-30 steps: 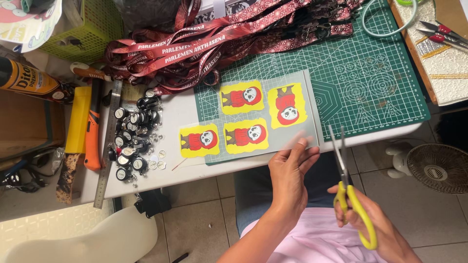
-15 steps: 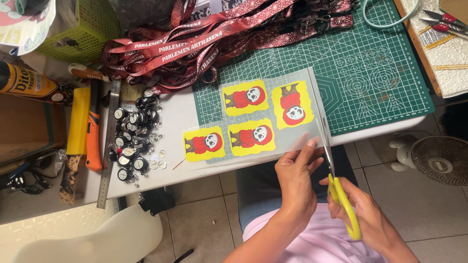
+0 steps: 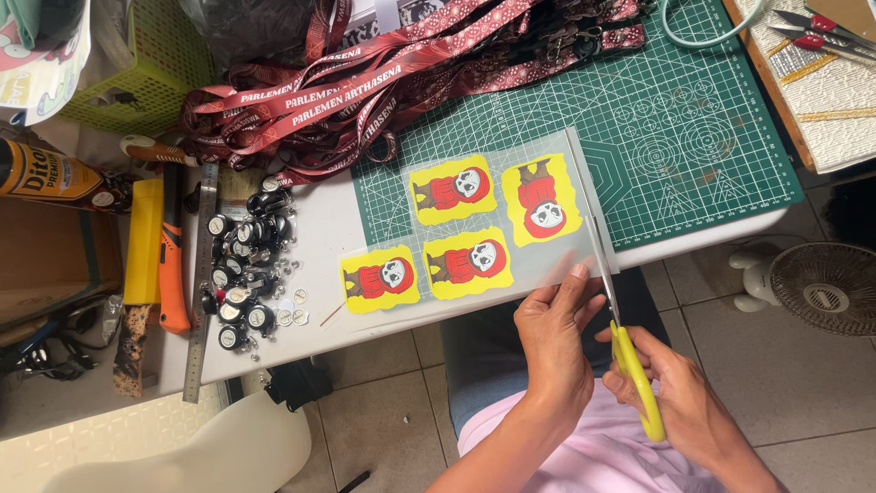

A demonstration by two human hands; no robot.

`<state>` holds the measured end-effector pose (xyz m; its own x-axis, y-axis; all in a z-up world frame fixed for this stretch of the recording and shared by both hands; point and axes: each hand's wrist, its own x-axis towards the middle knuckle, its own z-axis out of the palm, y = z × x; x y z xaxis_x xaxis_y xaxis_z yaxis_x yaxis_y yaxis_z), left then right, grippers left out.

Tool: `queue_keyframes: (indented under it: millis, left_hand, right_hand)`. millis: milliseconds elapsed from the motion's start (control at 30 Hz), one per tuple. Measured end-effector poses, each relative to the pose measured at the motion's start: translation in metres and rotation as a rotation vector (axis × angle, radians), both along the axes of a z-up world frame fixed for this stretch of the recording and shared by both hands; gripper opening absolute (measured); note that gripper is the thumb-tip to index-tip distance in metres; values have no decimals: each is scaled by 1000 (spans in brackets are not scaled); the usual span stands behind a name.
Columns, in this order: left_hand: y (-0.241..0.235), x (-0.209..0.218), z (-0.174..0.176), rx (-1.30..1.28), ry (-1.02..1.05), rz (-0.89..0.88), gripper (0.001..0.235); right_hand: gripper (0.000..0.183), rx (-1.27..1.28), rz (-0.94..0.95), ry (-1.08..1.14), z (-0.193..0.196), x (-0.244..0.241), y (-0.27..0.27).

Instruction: The person uses yellow-handled scissors to cut a sheet of printed stickers featuring a cartoon character. They trim the edges and separate individual stickers from the sheet on a green cutting mat.

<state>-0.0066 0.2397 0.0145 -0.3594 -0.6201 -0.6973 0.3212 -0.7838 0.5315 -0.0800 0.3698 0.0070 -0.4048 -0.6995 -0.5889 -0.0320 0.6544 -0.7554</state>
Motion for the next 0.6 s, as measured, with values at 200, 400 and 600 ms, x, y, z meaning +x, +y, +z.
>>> queue_keyframes:
  millis: [200, 400, 600]
  left_hand:
    - [1, 0, -1, -9, 4, -8, 23]
    - [1, 0, 0, -20, -13, -24, 22]
    - [1, 0, 1, -14, -18, -28, 23]
  right_hand:
    - [52, -24, -29, -53, 4, 1, -2]
    - [47, 83, -61, -33, 12, 1, -4]
    - [41, 97, -91, -58, 13, 3, -5]
